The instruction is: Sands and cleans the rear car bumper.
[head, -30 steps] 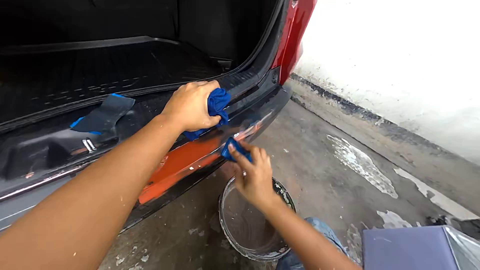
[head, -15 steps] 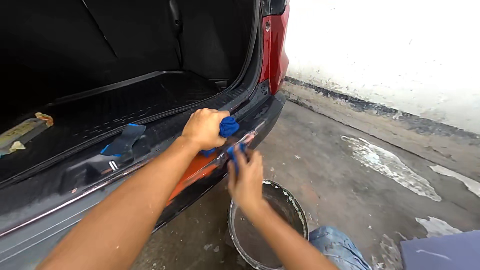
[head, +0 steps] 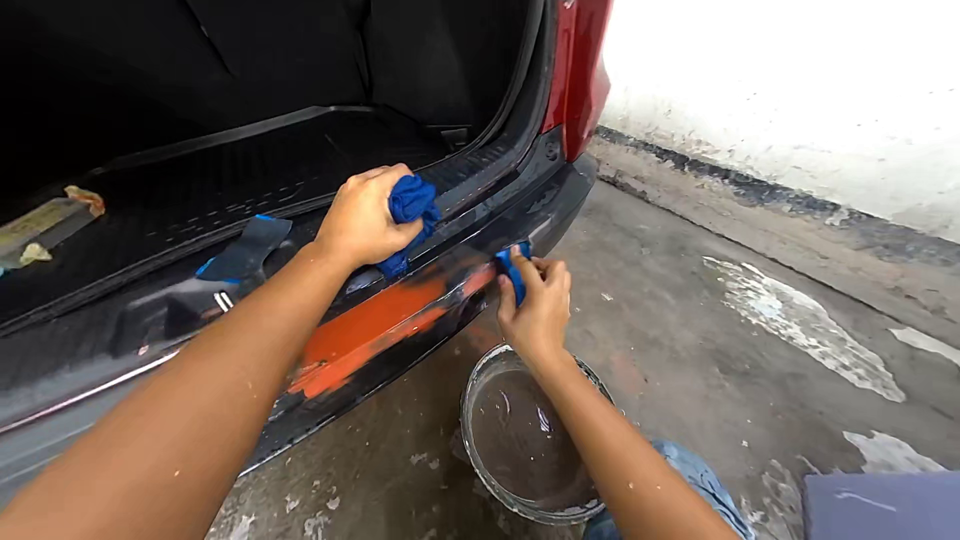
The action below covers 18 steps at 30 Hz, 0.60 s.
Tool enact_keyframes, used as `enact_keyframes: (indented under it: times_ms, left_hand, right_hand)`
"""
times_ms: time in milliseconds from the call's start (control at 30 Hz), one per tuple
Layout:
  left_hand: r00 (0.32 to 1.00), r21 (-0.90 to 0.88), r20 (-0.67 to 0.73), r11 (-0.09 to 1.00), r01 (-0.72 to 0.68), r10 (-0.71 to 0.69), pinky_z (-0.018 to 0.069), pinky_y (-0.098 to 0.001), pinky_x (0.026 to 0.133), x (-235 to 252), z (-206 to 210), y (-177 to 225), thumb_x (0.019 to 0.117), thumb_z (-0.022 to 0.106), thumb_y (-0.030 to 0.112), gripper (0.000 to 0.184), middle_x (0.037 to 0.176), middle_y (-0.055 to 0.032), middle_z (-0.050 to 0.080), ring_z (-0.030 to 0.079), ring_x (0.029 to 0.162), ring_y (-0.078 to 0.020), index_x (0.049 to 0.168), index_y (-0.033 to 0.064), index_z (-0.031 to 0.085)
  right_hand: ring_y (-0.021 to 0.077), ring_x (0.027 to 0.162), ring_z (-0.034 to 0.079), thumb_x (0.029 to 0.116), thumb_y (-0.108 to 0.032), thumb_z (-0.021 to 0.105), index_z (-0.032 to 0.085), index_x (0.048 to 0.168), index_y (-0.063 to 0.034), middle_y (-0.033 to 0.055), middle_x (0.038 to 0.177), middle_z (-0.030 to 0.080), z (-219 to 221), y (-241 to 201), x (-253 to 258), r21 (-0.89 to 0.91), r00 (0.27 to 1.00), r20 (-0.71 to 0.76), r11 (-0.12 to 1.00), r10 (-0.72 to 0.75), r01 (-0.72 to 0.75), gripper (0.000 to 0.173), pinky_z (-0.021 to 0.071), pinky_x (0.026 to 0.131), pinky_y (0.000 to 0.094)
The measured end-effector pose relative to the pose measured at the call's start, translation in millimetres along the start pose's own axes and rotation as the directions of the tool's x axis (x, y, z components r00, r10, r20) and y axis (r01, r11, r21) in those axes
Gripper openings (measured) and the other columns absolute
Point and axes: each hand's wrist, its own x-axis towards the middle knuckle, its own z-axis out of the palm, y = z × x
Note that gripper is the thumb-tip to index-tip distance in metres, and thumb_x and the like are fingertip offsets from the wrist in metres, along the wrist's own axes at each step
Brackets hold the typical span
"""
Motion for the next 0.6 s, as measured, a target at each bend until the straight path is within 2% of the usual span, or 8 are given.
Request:
enact_keyframes:
  times_ms: [67, 167, 233, 300, 367, 433, 533, 600]
  left_hand:
    - [1.0, 0.016, -0.018, 1.0, -0.015, 0.015, 0.0567, -0.0453, 0.083, -1.5, 5.4, 0.2, 0.0814, 0.071, 0.037, 0.033, 0.1, -0.0034, 0.07, 0.068, 0.096, -0.0177, 0.104, 0.0129, 0.068]
    - [0.998, -0.013, -0.06, 1.0, 0.006, -0.007, 0.0569, -0.0446, 0.08, 5.6, 10.4, -1.9, 0.0818, 0.07, 0.04, 0.033, 0.097, -0.0025, 0.071, 0.069, 0.092, -0.0161, 0.103, 0.014, 0.069]
    - [0.999, -0.025, -0.044, 1.0, -0.005, 0.004, 0.0564, -0.0435, 0.084, 2.9, 10.1, -0.8, 0.0806, 0.071, 0.046, 0.042, 0.101, -0.0032, 0.071, 0.068, 0.096, -0.0163, 0.107, 0.0135, 0.069]
    - [0.998, -0.002, 0.063, 1.0, -0.003, 0.003, 0.0525, -0.046, 0.098, -0.5, 1.6, 1.5, 0.0716, 0.075, 0.06, 0.07, 0.118, -0.0065, 0.068, 0.064, 0.113, -0.0208, 0.121, 0.0126, 0.065]
    - [0.979, 0.028, 0.202, 1.0, 0.014, -0.019, 0.0422, -0.0481, 0.114, -4.7, -7.9, 4.1, 0.0613, 0.082, 0.064, 0.102, 0.145, -0.0123, 0.055, 0.052, 0.136, -0.0267, 0.142, 0.0097, 0.051]
    - [0.963, 0.048, 0.264, 0.998, 0.04, -0.051, 0.0387, -0.048, 0.118, -7.0, -12.6, 3.7, 0.0581, 0.088, 0.057, 0.116, 0.156, -0.0154, 0.044, 0.044, 0.144, -0.0292, 0.151, 0.0076, 0.041]
    - [0.982, 0.012, 0.189, 1.0, 0.022, -0.024, 0.0519, -0.0497, 0.102, -4.3, -9.9, -1.3, 0.0642, 0.088, 0.047, 0.091, 0.132, -0.013, 0.062, 0.062, 0.122, -0.0276, 0.139, 0.0093, 0.052]
    - [0.987, -0.025, 0.16, 0.999, 0.031, -0.027, 0.0558, -0.0524, 0.092, -6.0, -6.1, -1.6, 0.0671, 0.086, 0.039, 0.077, 0.118, -0.0115, 0.067, 0.067, 0.11, -0.0275, 0.132, 0.0105, 0.055]
  right_hand:
    - [0.0386, 0.112, 0.059, 0.0988, -0.032, 0.06, 0.06, 0.143, -0.0192, 0.0206, 0.125, 0.057, -0.3, -27.0, -8.6, 0.007, 0.998, -0.001, 0.998, 0.057, -0.057, 0.046, 0.0538, 0.084, 0.0571]
    - [0.0321, 0.107, 0.06, 0.0956, -0.034, 0.063, 0.066, 0.138, -0.0234, 0.0158, 0.121, 0.061, 2.1, -33.8, -34.3, 0.057, 0.978, -0.002, 0.977, -0.208, 0.208, 0.044, 0.054, 0.079, 0.0493]
    - [0.0333, 0.105, 0.062, 0.095, -0.036, 0.064, 0.067, 0.136, -0.0258, 0.016, 0.119, 0.063, 2.2, -12.3, -17.2, 0.034, 0.97, -0.015, 0.969, -0.245, 0.245, 0.042, 0.0538, 0.077, 0.05]
    - [0.0378, 0.105, 0.062, 0.0952, -0.035, 0.064, 0.068, 0.135, -0.0221, 0.0198, 0.117, 0.062, 5.0, -4.6, 9.9, 0.011, 0.996, -0.053, 0.997, -0.077, 0.077, 0.042, 0.0549, 0.078, 0.054]
    - [0.038, 0.111, 0.058, 0.0987, -0.037, 0.062, 0.063, 0.141, -0.0217, 0.0208, 0.122, 0.058, 8.2, -16.8, 8.8, 0.027, 0.995, -0.069, 0.997, 0.076, -0.074, 0.046, 0.0538, 0.084, 0.0535]
    - [0.0341, 0.111, 0.058, 0.1004, -0.036, 0.06, 0.059, 0.145, -0.0205, 0.019, 0.124, 0.057, 10.8, -25.6, -23.0, 0.086, 0.997, -0.076, 0.996, -0.023, 0.029, 0.047, 0.0549, 0.086, 0.0506]
    - [0.0308, 0.1, 0.061, 0.0962, -0.036, 0.062, 0.068, 0.134, -0.0169, 0.0181, 0.114, 0.06, 16.7, -5.9, -14.9, 0.12, 0.961, -0.116, 0.957, -0.251, 0.264, 0.043, 0.0555, 0.079, 0.0462]
    - [0.0336, 0.099, 0.061, 0.0974, -0.036, 0.061, 0.07, 0.131, -0.0127, 0.0212, 0.112, 0.059, 21.4, 2.0, 22.9, 0.107, 0.965, -0.162, 0.969, -0.206, 0.225, 0.042, 0.055, 0.078, 0.048]
